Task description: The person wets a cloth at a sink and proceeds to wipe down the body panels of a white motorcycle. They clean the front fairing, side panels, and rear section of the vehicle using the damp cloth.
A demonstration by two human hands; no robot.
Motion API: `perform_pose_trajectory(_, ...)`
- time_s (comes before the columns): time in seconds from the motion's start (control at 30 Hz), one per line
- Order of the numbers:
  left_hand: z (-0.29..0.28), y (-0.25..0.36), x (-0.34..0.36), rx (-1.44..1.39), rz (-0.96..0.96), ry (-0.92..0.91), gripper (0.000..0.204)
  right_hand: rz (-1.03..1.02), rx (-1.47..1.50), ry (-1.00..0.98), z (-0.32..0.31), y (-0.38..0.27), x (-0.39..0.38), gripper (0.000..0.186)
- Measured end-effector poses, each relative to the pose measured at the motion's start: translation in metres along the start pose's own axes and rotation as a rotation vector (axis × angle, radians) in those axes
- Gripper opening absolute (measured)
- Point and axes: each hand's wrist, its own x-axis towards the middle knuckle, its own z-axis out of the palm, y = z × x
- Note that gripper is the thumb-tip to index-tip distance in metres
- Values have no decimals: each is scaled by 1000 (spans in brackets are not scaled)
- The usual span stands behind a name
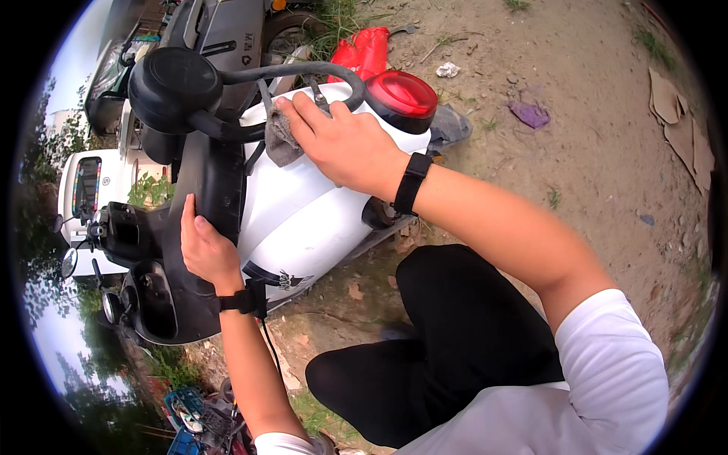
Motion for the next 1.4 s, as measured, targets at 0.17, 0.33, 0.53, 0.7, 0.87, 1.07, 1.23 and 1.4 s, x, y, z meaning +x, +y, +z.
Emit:
perform_pose_trajectory(0.17,2,6,6,0,1,7,46,163,32,-320,-19,61,-19,51)
perform_pose_trajectory(0.33,-2,2,6,12,37,27,43,174,417,-100,-40,28,42,50)
perform_pose_trajectory(0.53,4,8,7,-3,39,22,43,323,117,-229,-20,-72,117,53)
perform_pose_trajectory(0.7,-3,4,4,25,26,3,43,226,211,-196,-1,-53,70,39)
perform_pose_trajectory(0.87,-1,0,2,2,12,6,42,65,19,-120,1,-25,41,28)
perform_pose_trajectory(1.07,-1,1,4,61,42,50,40,89,133,-163,-39,-25,61,41)
perform_pose_trajectory(1.23,-6,-3,2,61,64,52,40,138,330,73,-77,-73,137,61)
perform_pose_trajectory(1.4,-1,7,6,20,21,37,41,-273,-75,391,-24,-75,185,76)
